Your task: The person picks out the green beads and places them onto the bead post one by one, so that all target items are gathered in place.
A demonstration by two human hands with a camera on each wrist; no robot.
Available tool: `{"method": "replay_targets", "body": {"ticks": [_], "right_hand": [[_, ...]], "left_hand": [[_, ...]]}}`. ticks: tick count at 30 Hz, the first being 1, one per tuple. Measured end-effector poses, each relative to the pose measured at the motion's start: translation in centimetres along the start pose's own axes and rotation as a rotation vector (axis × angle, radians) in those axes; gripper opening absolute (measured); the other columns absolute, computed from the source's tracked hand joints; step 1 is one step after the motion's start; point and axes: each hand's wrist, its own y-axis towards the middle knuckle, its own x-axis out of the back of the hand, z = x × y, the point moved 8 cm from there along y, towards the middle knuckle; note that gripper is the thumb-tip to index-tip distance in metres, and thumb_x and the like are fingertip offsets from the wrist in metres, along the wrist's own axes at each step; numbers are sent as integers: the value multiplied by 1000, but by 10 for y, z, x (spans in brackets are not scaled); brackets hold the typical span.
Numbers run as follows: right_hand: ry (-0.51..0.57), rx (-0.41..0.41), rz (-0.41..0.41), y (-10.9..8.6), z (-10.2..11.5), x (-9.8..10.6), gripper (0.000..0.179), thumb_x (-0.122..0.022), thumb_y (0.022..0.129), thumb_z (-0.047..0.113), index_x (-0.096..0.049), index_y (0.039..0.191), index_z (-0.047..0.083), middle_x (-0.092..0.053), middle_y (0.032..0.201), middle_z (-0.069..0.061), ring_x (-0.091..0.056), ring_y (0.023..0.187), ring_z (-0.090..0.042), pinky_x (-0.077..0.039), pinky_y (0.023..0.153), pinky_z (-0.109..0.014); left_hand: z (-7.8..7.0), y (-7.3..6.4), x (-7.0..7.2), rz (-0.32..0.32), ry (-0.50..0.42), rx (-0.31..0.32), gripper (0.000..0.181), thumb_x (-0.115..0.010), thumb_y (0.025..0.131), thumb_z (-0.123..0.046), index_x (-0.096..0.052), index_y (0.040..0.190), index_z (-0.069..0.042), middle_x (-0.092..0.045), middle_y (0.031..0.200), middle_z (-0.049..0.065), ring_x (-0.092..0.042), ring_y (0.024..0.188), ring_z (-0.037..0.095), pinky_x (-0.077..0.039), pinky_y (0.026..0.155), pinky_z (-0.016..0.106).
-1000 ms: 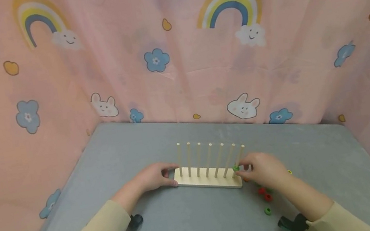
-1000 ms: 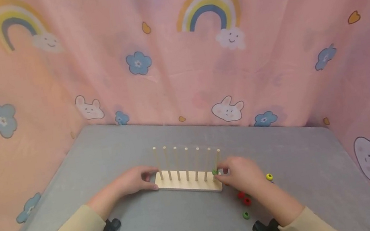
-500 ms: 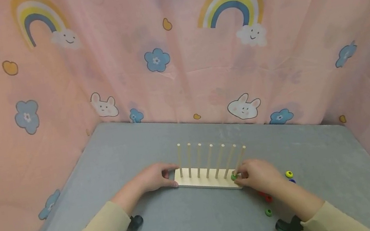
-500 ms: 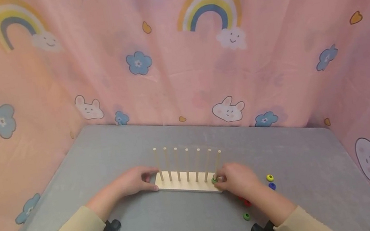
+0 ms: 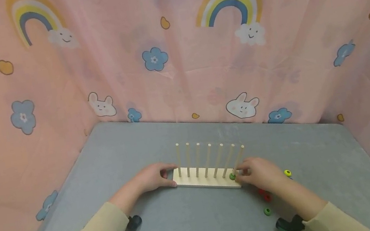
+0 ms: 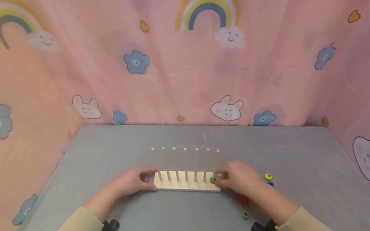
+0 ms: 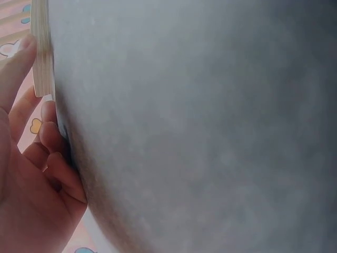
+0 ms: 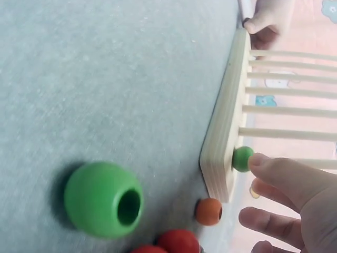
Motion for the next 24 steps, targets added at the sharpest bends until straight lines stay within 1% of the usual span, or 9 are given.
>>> {"method": "replay_targets", "body": {"ticks": [5,6,9,10,12,13,15,19,24], "right_hand": [[-32,51,-38,-11,-1,10,26,-78,86,29,-77,110,20,-58,80,11,-51,70,-8,-45,63,-32],[-43,60,-51,-14,-2,12,26,-78,86,30,-77,110,20,-58,80,12,-54,72,-9,-47,65,-34],[-45,65,-70,-24,-5,17,27,-78,86,30,-77,111,20,-59,81,11,-57,74,-12,-48,66,-36],[-48,60,-78,-28,-6,19,27,-78,86,31,-77,111,21,-62,86,9,-59,78,-13,-50,68,-38],[-43,56,-89,-37,-9,23,27,-78,86,31,-77,112,22,-64,88,7,-61,80,-13,-51,69,-39],[-39,55,-86,-41,-11,24,27,-78,86,31,-77,111,22,-64,88,7,-58,77,-12,-49,66,-37],[-48,55,-87,-49,-14,27,28,-79,85,31,-77,111,22,-64,89,8,-56,75,-9,-48,65,-34],[-60,47,-85,-64,-20,29,28,-80,84,31,-78,111,21,-55,80,13,-45,67,-5,-39,59,-28],[-42,42,-111,-81,-25,32,26,-82,81,28,-79,106,21,-52,75,16,-44,66,-4,-39,59,-26]], "left_hand": [[0,1,0,2,-7,-1,61,-84,79,-37,-63,135,-21,-54,76,-3,-46,69,12,-36,64,30],[1,2,0,3,-8,-1,61,-84,79,-37,-64,134,-22,-54,76,-3,-47,69,12,-36,64,30],[1,2,-1,3,-10,-4,60,-84,79,-37,-64,134,-22,-54,77,-2,-47,69,12,-36,64,30],[1,2,-1,2,-6,-5,60,-84,79,-37,-64,134,-22,-54,77,-3,-47,69,12,-36,64,30],[0,2,-1,-2,-2,-6,60,-84,79,-37,-64,134,-22,-54,77,-2,-47,70,12,-36,64,30],[0,2,-1,-4,-1,-6,60,-84,79,-37,-64,134,-22,-54,77,-2,-47,70,12,-36,64,30],[0,1,-1,-6,4,0,59,-84,80,-37,-64,134,-22,-54,77,-2,-47,70,12,-36,64,31],[1,1,-2,-9,2,2,59,-84,79,-37,-64,133,-21,-54,76,-2,-47,70,12,-36,64,31],[0,1,-2,-7,-4,-6,60,-84,79,-37,-64,133,-21,-54,75,-3,-47,69,12,-36,64,31]]}}
